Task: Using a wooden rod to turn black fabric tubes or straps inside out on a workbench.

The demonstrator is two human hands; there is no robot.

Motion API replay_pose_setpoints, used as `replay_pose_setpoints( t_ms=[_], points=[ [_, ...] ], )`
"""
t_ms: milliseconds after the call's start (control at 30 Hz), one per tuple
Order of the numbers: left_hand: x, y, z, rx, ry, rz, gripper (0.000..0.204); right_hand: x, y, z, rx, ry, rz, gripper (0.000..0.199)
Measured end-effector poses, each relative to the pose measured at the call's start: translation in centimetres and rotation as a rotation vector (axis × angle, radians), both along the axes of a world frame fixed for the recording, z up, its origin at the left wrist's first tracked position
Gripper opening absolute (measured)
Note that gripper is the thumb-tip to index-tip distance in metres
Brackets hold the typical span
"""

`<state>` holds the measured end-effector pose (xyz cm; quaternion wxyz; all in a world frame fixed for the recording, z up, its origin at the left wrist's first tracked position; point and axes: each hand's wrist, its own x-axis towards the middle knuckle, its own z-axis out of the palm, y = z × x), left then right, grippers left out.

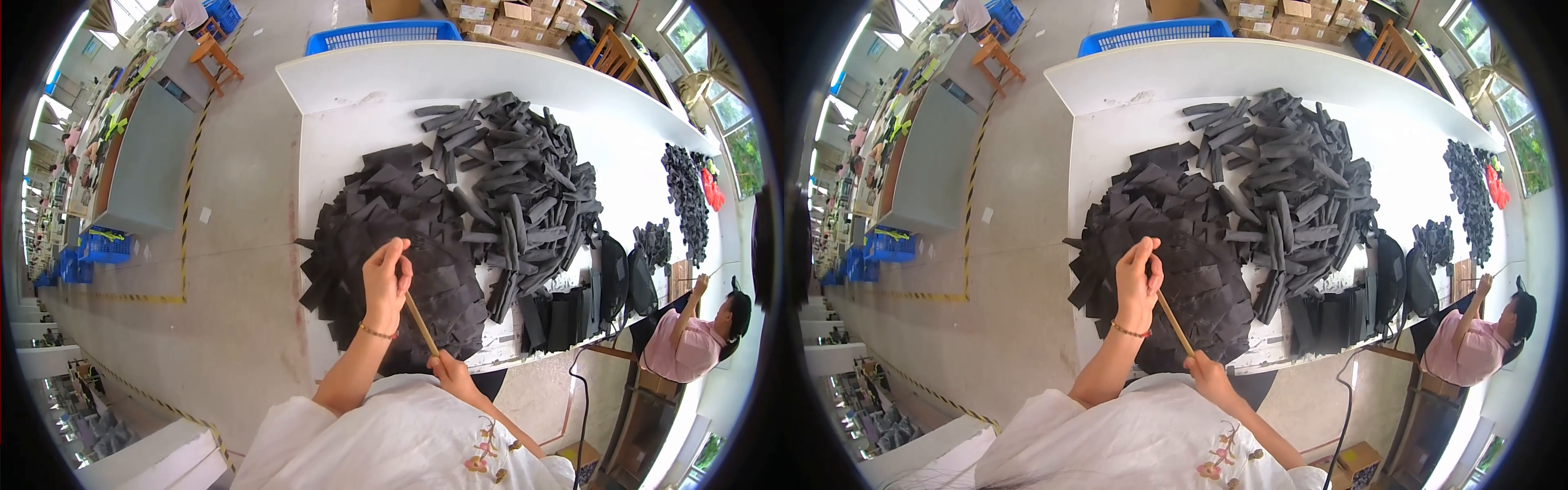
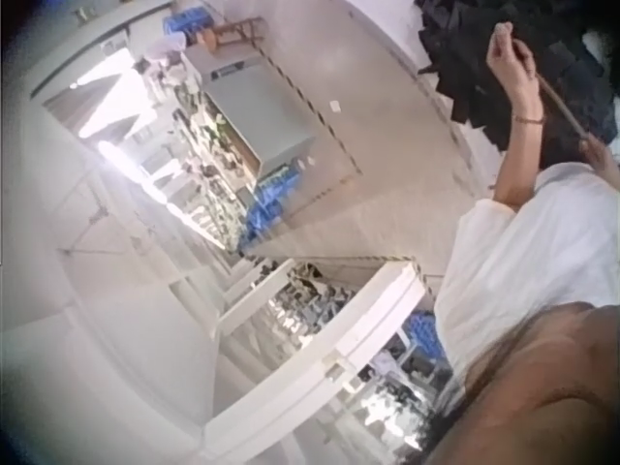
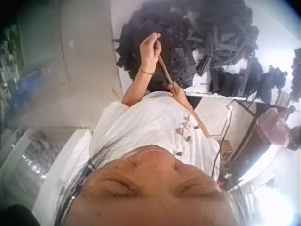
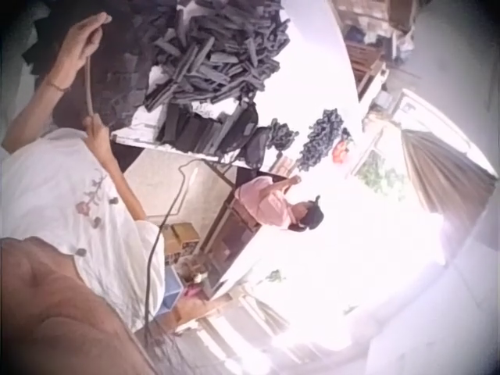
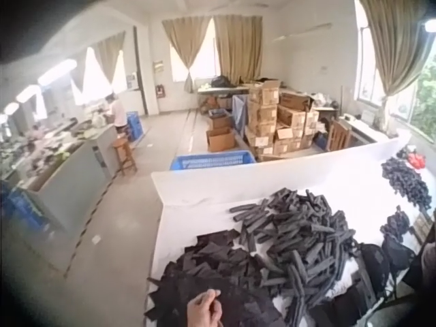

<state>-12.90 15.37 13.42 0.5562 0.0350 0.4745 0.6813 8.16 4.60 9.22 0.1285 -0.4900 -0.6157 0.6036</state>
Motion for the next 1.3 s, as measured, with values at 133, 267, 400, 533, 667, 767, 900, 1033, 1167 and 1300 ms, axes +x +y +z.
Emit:
replay_pose_setpoints(
  t_ms=[133, 267, 400, 533, 667, 767, 900, 1033, 1167, 1300],
  points=[
    [1.0, 0.3, -2.3, 0.016, -0.131, -0.003, 0.024, 3.4, 0.2, 3.0, -0.132, -0.140, 0.094, 0.016],
    [2.1, 0.8, -3.8, 0.023, -0.206, -0.073, 0.035, 4.5, 0.6, 5.0, -0.175, -0.155, 0.039, 0.019],
    [1.6, 2.5, -1.9, -0.013, -0.295, 0.105, 0.057, 3.8, 0.9, 4.3, -0.445, -0.019, -0.191, 0.025],
    [3.8, -0.9, -2.1, -0.011, -0.339, -0.236, 0.042, 2.8, 1.0, 3.5, -0.453, 0.017, -0.149, 0.026],
    [-0.3, 1.5, -3.2, 0.013, -0.238, -0.006, 0.026, 3.4, -0.6, 2.9, -0.215, -0.083, 0.007, 0.026],
    [-3.5, 2.6, -3.3, 0.077, -0.179, 0.059, 0.024, 6.2, -2.1, 2.7, -0.286, -0.138, 0.111, 0.027],
    [-2.6, 3.1, -2.7, 0.102, -0.186, 0.022, 0.023, 8.6, 0.8, 5.6, -0.266, -0.129, 0.142, 0.028],
    [-0.4, 3.0, -3.1, 0.012, -0.234, 0.042, 0.025, 4.3, 4.4, 6.5, -0.105, -0.088, 0.076, 0.026],
    [-2.7, 3.5, -5.5, -0.013, -0.245, 0.174, 0.023, 1.6, 5.0, 7.6, -0.080, 0.399, 0.241, 0.019],
    [-3.3, 3.5, -5.2, -0.081, -0.196, 0.251, 0.021, -1.5, 6.8, 5.3, -0.148, 0.279, -0.324, 0.019]
  ],
)
